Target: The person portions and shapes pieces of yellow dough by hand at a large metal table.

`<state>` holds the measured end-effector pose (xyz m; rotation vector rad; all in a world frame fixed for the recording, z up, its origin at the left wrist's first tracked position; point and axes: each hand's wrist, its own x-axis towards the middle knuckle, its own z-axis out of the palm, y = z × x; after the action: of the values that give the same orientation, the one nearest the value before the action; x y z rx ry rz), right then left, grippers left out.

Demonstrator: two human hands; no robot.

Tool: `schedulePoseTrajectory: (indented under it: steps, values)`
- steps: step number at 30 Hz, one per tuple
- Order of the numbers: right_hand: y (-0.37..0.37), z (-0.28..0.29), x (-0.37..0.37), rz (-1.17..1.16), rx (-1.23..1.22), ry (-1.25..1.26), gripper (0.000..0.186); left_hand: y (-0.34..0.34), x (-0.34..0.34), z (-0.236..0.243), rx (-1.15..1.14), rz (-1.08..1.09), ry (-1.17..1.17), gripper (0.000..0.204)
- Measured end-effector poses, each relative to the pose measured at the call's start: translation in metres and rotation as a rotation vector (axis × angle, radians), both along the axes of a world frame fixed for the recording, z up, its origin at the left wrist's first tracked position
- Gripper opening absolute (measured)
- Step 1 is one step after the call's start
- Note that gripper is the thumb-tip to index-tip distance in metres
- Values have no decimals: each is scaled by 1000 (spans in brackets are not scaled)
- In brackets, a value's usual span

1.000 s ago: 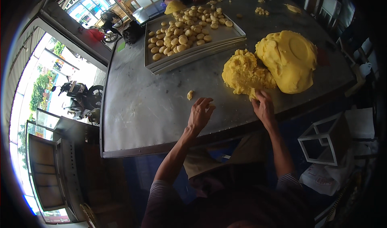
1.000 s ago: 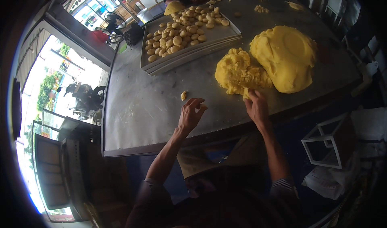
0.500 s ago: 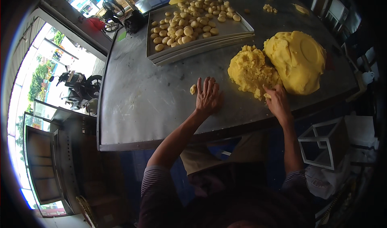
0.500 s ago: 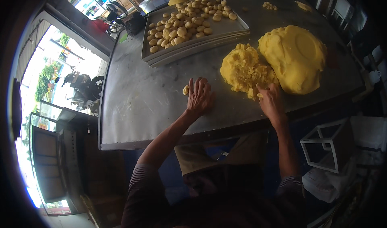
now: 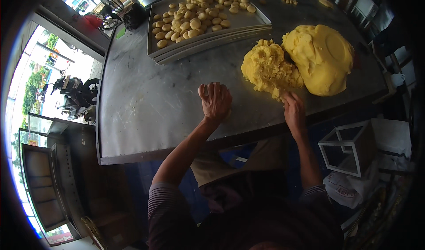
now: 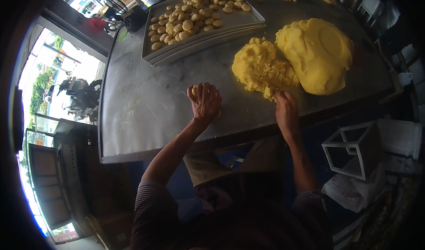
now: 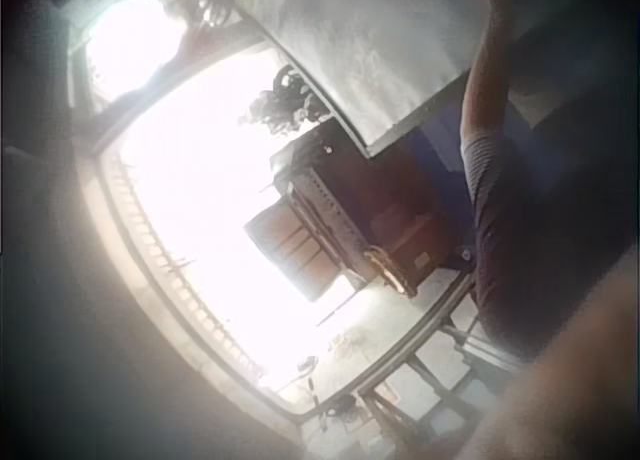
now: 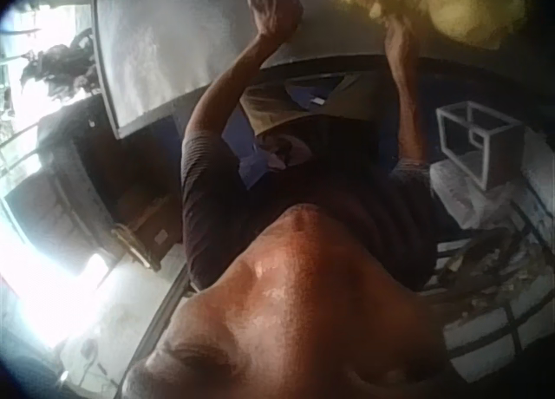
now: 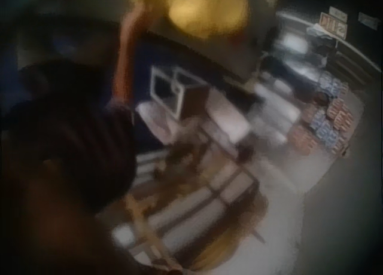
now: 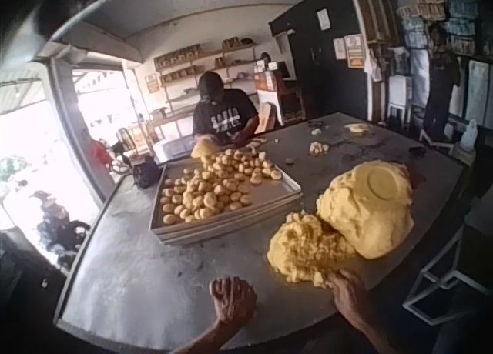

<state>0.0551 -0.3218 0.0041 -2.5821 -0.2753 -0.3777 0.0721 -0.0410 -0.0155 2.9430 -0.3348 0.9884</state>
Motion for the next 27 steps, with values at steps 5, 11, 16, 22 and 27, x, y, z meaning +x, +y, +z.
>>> schedulePoseTrajectory:
  steps: [5, 11, 16, 22, 27]
  values:
    - [-2, 8, 16, 45, -60, 93, 15, -12, -4, 0, -63, 122, 134, 25]
    - [-28, 4, 24, 94, -161, 16, 24, -8, -55, 4, -49, 95, 328, 36]
    - [-24, 6, 6, -32, -83, 89, 46, -7, -75, 8, -395, 186, 401, 20]
    - [-2, 10, -39, 26, -46, 90, 50, -27, -70, 29, -1083, 19, 446, 28]
    - [28, 29, -48, 159, 398, 144, 40, -59, -60, 24, -1391, -45, 610, 36]
